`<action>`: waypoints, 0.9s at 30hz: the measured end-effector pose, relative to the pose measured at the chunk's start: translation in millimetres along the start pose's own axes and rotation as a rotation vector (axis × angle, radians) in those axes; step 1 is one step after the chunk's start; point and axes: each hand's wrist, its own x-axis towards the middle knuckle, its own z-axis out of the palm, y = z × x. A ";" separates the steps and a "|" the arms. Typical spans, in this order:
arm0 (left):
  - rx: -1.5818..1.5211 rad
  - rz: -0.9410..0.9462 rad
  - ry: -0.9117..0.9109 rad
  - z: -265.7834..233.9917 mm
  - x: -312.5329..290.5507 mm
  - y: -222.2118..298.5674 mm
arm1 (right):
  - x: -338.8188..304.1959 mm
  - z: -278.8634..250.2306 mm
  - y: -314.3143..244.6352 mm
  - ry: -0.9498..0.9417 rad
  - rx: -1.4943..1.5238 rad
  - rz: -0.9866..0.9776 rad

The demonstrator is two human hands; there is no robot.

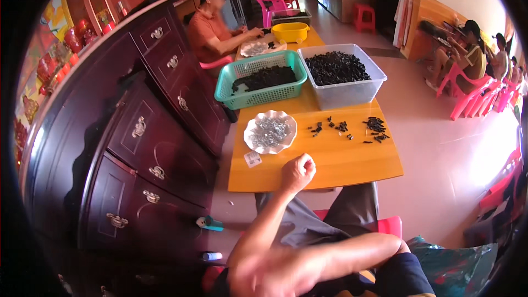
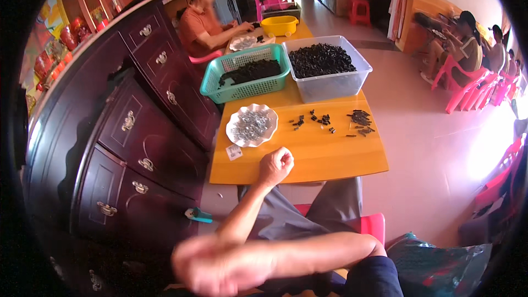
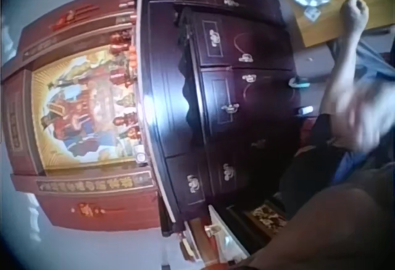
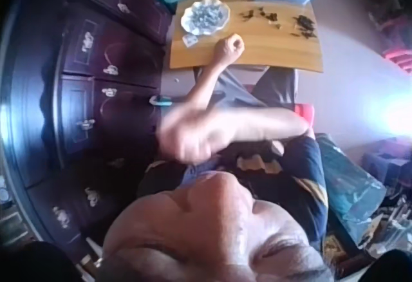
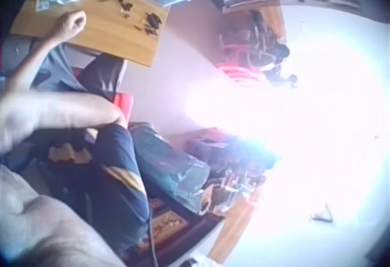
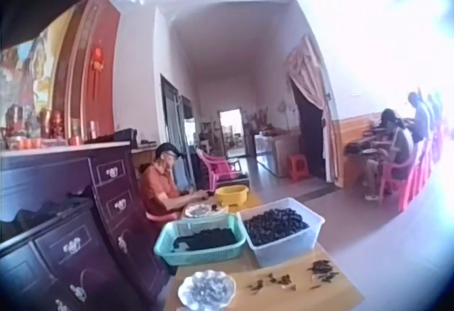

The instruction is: Assembling small black plastic components with metal clips at a table.

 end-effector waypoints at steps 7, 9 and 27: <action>0.070 -0.011 0.011 -22.1 2.7 -7.5 | -118.2 -186.3 -140.0 1.414 -1.302 -0.708; 0.052 -0.043 -0.014 -23.8 4.1 -9.4 | -146.5 -218.5 -153.5 1.678 -1.521 -0.638; -0.052 -0.167 -0.054 -25.4 4.4 -4.3 | -163.8 -260.8 -174.0 1.894 -2.148 -0.061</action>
